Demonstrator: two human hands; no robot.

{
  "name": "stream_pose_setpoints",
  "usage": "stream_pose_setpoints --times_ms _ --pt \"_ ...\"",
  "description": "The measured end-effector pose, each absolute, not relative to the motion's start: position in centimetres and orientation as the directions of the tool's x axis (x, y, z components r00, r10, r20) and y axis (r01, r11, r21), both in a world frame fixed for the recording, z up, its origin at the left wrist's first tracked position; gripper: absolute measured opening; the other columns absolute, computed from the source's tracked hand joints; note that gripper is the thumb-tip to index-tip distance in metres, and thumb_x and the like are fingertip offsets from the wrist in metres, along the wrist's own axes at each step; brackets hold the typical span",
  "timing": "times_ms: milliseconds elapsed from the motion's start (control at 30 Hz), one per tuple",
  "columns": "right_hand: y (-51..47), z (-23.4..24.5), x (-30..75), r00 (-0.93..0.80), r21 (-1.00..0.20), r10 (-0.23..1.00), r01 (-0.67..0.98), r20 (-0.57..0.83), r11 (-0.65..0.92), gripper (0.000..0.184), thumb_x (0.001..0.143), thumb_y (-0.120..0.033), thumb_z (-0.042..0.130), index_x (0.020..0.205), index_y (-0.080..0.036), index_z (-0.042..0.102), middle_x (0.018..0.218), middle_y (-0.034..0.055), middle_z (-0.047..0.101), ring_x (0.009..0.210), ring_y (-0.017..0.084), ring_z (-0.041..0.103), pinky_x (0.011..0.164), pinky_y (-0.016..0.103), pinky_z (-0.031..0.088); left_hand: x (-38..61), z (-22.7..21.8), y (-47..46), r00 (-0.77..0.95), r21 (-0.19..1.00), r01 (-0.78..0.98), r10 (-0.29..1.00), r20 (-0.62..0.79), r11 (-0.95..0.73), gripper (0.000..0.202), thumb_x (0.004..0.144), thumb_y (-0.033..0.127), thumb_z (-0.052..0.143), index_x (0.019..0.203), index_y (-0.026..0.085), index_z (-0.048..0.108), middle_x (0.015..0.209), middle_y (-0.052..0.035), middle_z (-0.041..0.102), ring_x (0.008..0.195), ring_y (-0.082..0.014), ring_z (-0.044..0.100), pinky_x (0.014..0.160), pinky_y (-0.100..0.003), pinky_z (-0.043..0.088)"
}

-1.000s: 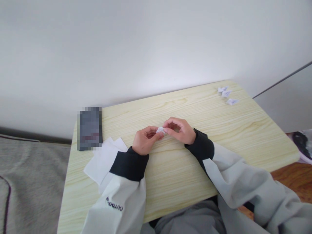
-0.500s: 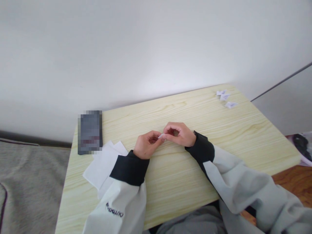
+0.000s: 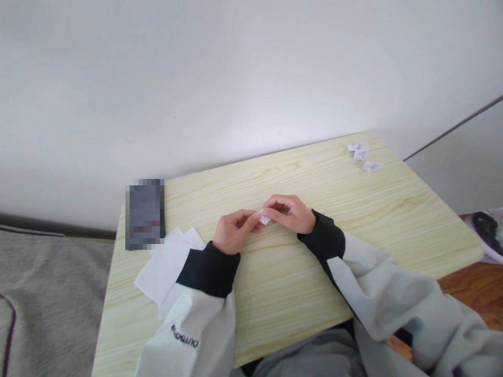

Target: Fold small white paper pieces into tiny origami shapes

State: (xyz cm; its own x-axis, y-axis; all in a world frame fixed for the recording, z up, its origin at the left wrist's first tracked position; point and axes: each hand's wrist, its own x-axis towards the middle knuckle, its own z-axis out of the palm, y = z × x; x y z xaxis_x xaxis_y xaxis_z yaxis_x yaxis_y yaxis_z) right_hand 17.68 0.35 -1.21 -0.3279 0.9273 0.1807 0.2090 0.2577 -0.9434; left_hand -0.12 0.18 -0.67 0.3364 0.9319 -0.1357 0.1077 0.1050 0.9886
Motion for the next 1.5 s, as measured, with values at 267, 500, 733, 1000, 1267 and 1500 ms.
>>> stream_pose_setpoints --times_ms 267,500,733,1000,1267,1500 --pt "0.31 -1.29 17.34 -0.254 -0.913 0.948 0.306 0.194 0.268 0.023 0.081 -0.034 0.058 0.074 -0.013 0.063 0.064 0.0019 0.062 0.055 0.009 0.053 0.053 0.020 0.042 0.35 -0.81 -0.05 0.266 0.989 0.133 0.959 -0.096 0.062 0.033 0.070 0.046 0.066 0.075 0.013 0.066 0.064 -0.0036 0.068 0.058 -0.0139 0.063 0.061 -0.027 0.055" --pt "0.61 -1.52 17.69 -0.309 -0.974 0.944 0.150 0.115 0.168 0.023 0.079 -0.035 0.060 0.088 -0.014 0.064 0.069 0.0011 0.063 0.054 0.008 0.055 0.053 0.020 0.044 0.46 -0.99 0.08 0.158 0.995 -0.010 0.983 -0.093 0.096 0.033 0.070 0.043 0.066 0.079 0.012 0.062 0.068 -0.0041 0.067 0.063 -0.0147 0.064 0.058 -0.027 0.056" --pt "0.41 -1.71 17.49 -0.276 -0.935 0.944 0.251 0.180 0.252 0.016 0.076 -0.029 0.062 0.079 -0.014 0.064 0.069 0.0018 0.064 0.059 0.009 0.056 0.056 0.020 0.046 0.29 -1.52 0.16 0.189 0.991 0.116 0.979 -0.081 0.059 0.025 0.064 0.031 0.072 0.078 0.013 0.062 0.073 -0.0027 0.067 0.064 -0.0128 0.062 0.062 -0.025 0.053" --pt "0.54 -1.92 17.73 -0.298 -0.950 0.937 0.194 0.180 0.244 0.018 0.076 -0.029 0.062 0.086 -0.014 0.064 0.078 0.0038 0.066 0.067 0.011 0.061 0.064 0.023 0.050 0.19 -1.26 0.35 0.205 0.994 0.037 0.972 -0.111 0.106 0.029 0.062 0.033 0.075 0.078 0.012 0.064 0.069 -0.0033 0.069 0.063 -0.0137 0.064 0.065 -0.027 0.053" --pt "0.44 -1.87 17.46 -0.275 -0.961 0.947 0.167 0.167 0.219 0.016 0.075 -0.029 0.064 0.081 -0.014 0.062 0.073 0.0019 0.064 0.066 0.010 0.059 0.066 0.023 0.050 0.18 -1.31 0.32 0.183 0.996 0.070 0.981 -0.058 0.046 0.029 0.067 0.039 0.070 0.080 0.013 0.070 0.074 -0.0044 0.071 0.065 -0.0144 0.064 0.062 -0.025 0.055" --pt "0.59 -1.88 17.58 -0.301 -0.979 0.949 0.143 0.098 0.146 0.020 0.073 -0.032 0.066 0.080 -0.014 0.062 0.070 0.0013 0.064 0.060 0.009 0.057 0.059 0.021 0.049 0.22 -1.56 0.24 0.191 0.995 0.100 0.980 -0.049 0.030 0.030 0.070 0.040 0.067 0.083 0.013 0.069 0.080 -0.0058 0.070 0.068 -0.0150 0.064 0.062 -0.026 0.055"
